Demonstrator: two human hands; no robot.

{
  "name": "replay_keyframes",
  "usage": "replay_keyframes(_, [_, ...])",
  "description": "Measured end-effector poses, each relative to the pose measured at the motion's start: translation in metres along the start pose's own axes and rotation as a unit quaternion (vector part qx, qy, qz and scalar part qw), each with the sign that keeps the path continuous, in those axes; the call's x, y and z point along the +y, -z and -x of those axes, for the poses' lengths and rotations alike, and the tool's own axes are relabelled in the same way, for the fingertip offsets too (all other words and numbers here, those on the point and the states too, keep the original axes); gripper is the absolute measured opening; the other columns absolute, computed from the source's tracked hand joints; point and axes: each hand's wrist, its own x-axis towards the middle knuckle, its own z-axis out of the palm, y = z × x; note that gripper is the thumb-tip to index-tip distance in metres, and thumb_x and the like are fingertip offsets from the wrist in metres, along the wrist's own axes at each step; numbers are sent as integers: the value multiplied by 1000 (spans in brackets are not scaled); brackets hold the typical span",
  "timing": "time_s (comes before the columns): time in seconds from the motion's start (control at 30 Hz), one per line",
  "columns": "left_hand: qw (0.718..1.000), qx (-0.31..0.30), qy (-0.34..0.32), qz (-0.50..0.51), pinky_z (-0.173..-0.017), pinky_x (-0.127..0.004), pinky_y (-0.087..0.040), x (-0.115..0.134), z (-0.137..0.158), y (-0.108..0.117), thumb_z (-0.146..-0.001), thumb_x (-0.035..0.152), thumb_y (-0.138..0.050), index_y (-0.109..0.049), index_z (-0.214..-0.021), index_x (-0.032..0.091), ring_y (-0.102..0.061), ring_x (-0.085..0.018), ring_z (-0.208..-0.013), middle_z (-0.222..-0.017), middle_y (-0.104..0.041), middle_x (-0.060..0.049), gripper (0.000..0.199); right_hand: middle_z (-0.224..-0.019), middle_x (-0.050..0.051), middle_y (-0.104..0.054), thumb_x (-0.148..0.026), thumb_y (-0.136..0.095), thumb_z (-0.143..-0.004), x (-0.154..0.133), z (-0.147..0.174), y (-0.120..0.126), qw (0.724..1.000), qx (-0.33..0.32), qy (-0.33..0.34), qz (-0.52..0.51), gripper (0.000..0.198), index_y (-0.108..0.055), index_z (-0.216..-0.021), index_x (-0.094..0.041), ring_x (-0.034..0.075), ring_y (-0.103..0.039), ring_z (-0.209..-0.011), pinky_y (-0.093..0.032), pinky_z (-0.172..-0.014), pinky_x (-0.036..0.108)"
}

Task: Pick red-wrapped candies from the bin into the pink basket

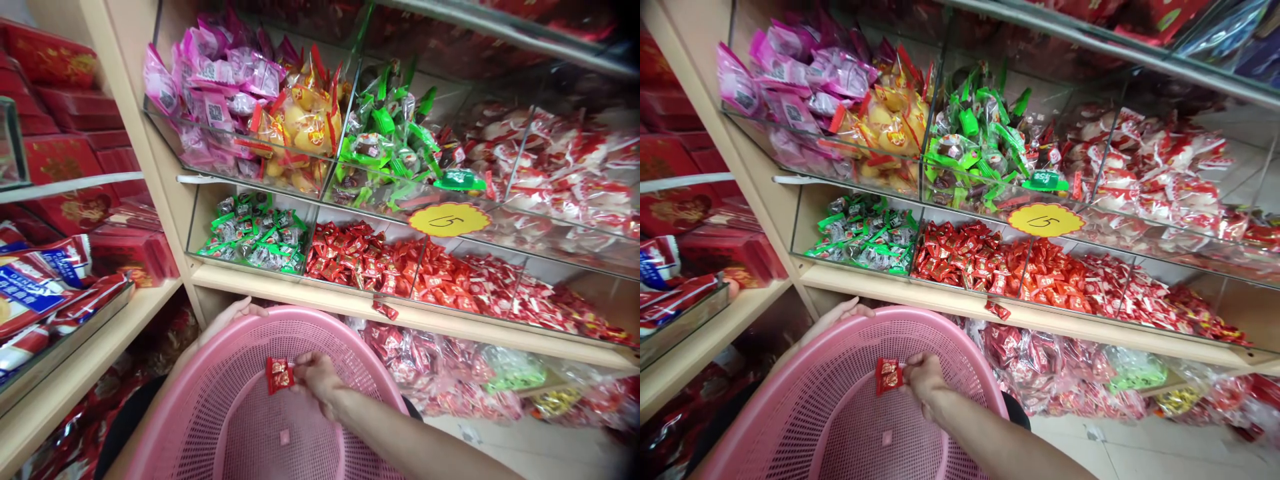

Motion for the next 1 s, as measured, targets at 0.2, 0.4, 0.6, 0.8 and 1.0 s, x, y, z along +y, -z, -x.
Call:
replay_keyframes(0.2, [1000,11,-10,-10,-76,-34,-51,1,-1,0,-86,34,-51,-57,-106,10,-59,-18,-88,-102,-59,-7,31,-60,-5,-54,-13,-56,-66,-11,14,8,988,-19,88,127,20,-48,-82,-21,12,-52,-52,-39,-49,22])
replay_keyframes(0.4, [1000,3,-10,-29,-75,-34,-51,3,-6,-5,-87,35,-50,-57,-105,10,-59,-19,-88,-101,-59,-6,32,-52,-2,-53,-29,-51,-81,-40,45,24,901,-47,269,337,26,-50,-57,-19,12,-50,-50,-36,-53,23])
replay_keyframes(0.6, [999,-9,-8,-47,-74,-34,-51,3,-5,-7,-87,36,-49,-58,-104,11,-59,-18,-86,-99,-60,-6,32,-44,-1,-45,-41,-36,-90,-63,67,37,824,-12,328,461,50,-45,-47,-20,11,-44,-43,-33,-51,25])
replay_keyframes(0.8, [998,-25,-7,-60,-75,-33,-51,4,-4,-6,-87,36,-49,-58,-104,11,-59,-18,-87,-100,-60,-6,31,-97,7,-59,-15,-42,-85,-124,86,61,732,46,537,417,22,-55,-102,-21,17,-55,-84,-42,-72,28])
replay_keyframes(1.0, [997,-38,-4,-64,-73,-33,-51,2,-3,-5,-87,38,-48,-58,-102,11,-59,-18,-84,-97,-61,-6,33,-84,7,-57,-26,-51,-84,-171,71,78,664,250,489,508,9,-56,-83,-19,20,-53,-76,-38,-64,30])
